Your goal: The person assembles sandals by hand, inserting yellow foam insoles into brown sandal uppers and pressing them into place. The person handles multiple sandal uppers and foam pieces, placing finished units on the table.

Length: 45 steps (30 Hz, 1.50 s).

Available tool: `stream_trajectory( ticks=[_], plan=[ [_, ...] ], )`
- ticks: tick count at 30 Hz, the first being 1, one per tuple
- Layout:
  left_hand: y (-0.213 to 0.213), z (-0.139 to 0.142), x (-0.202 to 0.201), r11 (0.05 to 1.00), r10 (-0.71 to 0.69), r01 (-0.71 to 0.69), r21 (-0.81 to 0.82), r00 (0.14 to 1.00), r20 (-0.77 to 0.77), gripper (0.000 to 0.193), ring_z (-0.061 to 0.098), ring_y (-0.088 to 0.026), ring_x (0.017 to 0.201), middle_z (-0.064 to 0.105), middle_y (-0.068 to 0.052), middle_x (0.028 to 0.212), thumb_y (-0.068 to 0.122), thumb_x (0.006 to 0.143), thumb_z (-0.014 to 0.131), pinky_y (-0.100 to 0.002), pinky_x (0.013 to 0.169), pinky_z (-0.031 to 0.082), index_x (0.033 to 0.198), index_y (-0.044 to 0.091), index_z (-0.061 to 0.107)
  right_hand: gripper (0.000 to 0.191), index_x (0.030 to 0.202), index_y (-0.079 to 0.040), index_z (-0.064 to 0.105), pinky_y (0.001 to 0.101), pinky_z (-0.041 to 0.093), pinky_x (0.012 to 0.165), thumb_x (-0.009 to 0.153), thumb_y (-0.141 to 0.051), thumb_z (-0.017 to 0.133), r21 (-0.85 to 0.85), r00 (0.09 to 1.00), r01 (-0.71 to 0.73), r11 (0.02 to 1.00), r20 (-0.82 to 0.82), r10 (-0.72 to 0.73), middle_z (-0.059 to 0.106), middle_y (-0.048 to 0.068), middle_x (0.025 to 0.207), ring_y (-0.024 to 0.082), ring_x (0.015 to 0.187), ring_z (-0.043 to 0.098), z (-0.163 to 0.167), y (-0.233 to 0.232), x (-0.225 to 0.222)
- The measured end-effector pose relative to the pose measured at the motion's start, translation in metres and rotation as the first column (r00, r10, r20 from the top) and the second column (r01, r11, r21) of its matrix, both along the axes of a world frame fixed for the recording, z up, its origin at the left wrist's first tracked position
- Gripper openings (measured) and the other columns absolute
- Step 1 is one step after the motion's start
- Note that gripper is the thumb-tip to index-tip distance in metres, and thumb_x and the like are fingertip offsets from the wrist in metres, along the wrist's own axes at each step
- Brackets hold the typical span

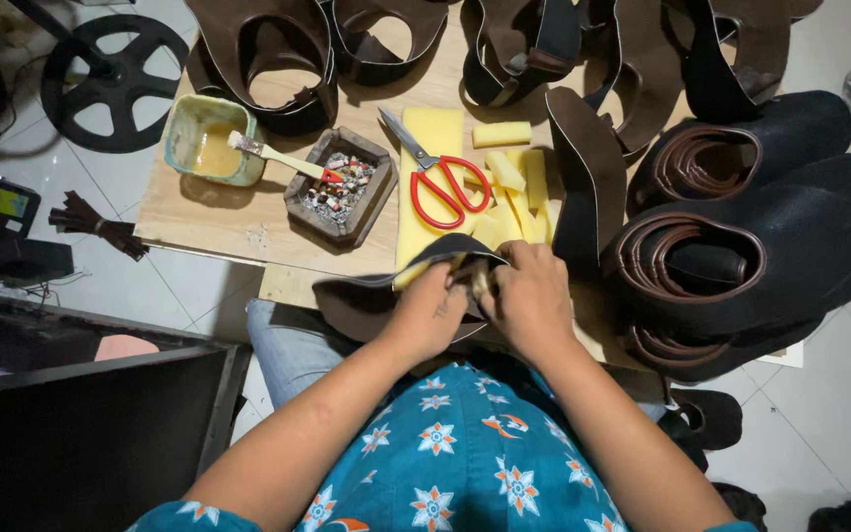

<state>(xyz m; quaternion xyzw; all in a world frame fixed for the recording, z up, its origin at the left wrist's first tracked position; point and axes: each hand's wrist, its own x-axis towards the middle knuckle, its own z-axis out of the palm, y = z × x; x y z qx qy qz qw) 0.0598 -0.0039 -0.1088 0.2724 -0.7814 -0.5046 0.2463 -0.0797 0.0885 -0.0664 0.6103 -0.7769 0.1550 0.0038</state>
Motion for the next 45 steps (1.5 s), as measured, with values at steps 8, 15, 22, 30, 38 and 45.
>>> stream_trajectory(
  ticks=[8,15,22,30,38,45],
  plan=[
    [-0.006,0.003,-0.004,0.89,-0.07,0.173,0.422,0.966,-0.248,0.031,0.062,-0.014,0.092,0.067,-0.007,0.105,0.006,0.095,0.051,-0.03,0.083,0.053,0.124,-0.002,0.058,0.016,0.074,-0.009,0.076,0.0484,0.041,0.091,0.07,-0.023,0.081,-0.099,0.998,-0.059,0.993,0.01,0.061,0.063,0.011,0.114,0.034,0.105,0.054,-0.01,-0.002,0.004],
    [-0.012,0.013,-0.014,0.802,-0.064,0.216,0.557,0.958,-0.28,0.026,0.062,-0.012,0.085,0.067,-0.006,0.098,0.006,0.094,0.052,-0.029,0.076,0.053,0.117,-0.002,0.06,0.024,0.103,-0.006,0.071,0.0491,0.042,0.1,0.081,-0.016,0.072,-0.255,0.999,-0.04,0.966,-0.044,0.029,0.059,0.015,0.122,0.033,0.108,0.057,-0.018,0.003,0.008],
    [-0.012,0.009,-0.017,0.786,-0.006,0.168,0.595,0.964,-0.265,0.022,0.059,-0.009,0.078,0.064,-0.001,0.09,0.008,0.09,0.057,-0.028,0.067,0.05,0.111,0.001,0.056,0.028,0.112,-0.009,0.069,0.0492,0.04,0.104,0.085,-0.014,0.071,-0.31,0.993,-0.07,0.948,-0.112,0.036,0.059,0.01,0.121,0.031,0.108,0.058,-0.025,0.008,0.007],
    [-0.004,0.01,-0.011,0.955,0.123,-0.127,0.266,0.992,0.032,0.021,0.063,-0.02,0.065,0.067,-0.011,0.075,0.019,0.09,0.065,-0.034,0.062,0.05,0.098,0.0,0.064,0.028,0.11,-0.014,0.072,0.0512,0.038,0.105,0.082,-0.014,0.07,-0.308,0.993,-0.086,0.948,-0.098,0.058,0.06,0.012,0.123,0.032,0.104,0.057,-0.025,0.005,0.004],
    [-0.007,0.002,-0.013,0.977,0.208,-0.204,-0.061,0.976,0.068,0.022,0.069,-0.04,0.092,0.073,-0.021,0.096,0.019,0.092,0.062,-0.045,0.079,0.055,0.106,0.005,0.072,0.021,0.102,-0.015,0.073,0.0513,0.038,0.107,0.082,-0.013,0.066,-0.192,0.986,-0.085,0.978,-0.157,0.055,0.062,0.008,0.12,0.03,0.102,0.056,-0.026,0.005,0.003],
    [-0.009,0.005,-0.013,0.971,0.172,-0.193,0.143,0.974,0.148,0.04,0.069,-0.036,0.068,0.068,-0.02,0.071,0.036,0.096,0.062,-0.043,0.068,0.053,0.081,-0.001,0.07,0.02,0.099,-0.015,0.074,0.0498,0.038,0.105,0.082,-0.011,0.065,-0.138,0.991,-0.12,0.983,-0.083,0.109,0.064,0.007,0.114,0.03,0.104,0.058,-0.026,0.002,-0.008]
  ],
)
